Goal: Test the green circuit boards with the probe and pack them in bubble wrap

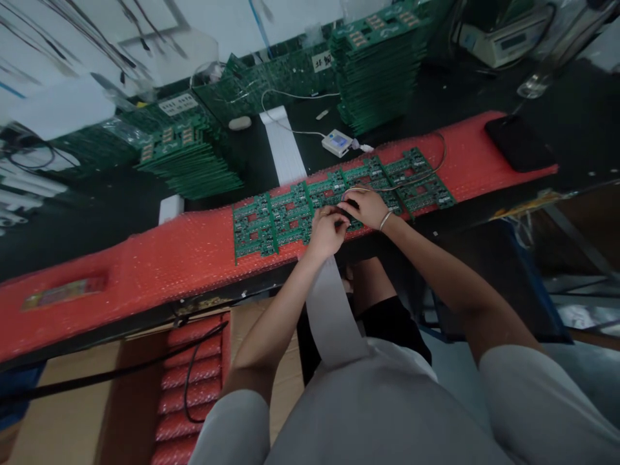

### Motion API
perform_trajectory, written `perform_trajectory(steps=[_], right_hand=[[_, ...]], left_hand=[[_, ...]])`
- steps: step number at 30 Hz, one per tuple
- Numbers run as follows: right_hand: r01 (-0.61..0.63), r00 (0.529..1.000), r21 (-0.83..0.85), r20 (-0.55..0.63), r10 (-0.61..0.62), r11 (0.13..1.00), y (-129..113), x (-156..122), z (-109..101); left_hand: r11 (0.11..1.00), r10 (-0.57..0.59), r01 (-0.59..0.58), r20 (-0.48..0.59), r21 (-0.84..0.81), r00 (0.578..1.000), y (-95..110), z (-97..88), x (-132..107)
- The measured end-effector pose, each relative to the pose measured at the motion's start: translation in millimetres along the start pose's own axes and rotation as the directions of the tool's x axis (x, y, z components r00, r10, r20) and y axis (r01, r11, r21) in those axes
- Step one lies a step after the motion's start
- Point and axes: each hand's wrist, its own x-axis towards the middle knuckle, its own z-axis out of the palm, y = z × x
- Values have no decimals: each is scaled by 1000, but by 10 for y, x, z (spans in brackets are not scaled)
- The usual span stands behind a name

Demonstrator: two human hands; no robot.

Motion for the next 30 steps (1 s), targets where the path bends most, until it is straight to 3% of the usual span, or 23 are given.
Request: perform_trajectory(steps=[8, 12, 16, 20, 23, 26, 30], right_hand=[[-18, 1000, -15, 25, 19, 1000, -27, 1, -13], [-25, 999, -2, 21, 25, 1000, -30, -2, -8], [-24, 999, 108, -26, 27, 994, -25, 9, -36], [-49, 989, 238, -124, 80, 970, -46, 84, -110], [-55, 990, 276, -109, 89, 960, -98, 167, -118], [-30, 998, 315, -43, 46, 949, -163, 226, -54], [21, 1000, 317, 1, -23, 948, -222, 248, 59]], left_hand=[[992, -16, 23, -54, 121, 998, 47, 93, 6], [984, 73, -59, -82, 171, 994, 101, 49, -111], [945, 218, -213, 8, 249, 976, 72, 13, -290], [938, 216, -212, 16, 273, 976, -2, 77, -328], [943, 199, -192, 4, 270, 980, 6, 96, -301], [939, 212, -216, 42, 268, 976, 73, 2, -355], [951, 224, -228, 40, 210, 974, 126, -248, -637]])
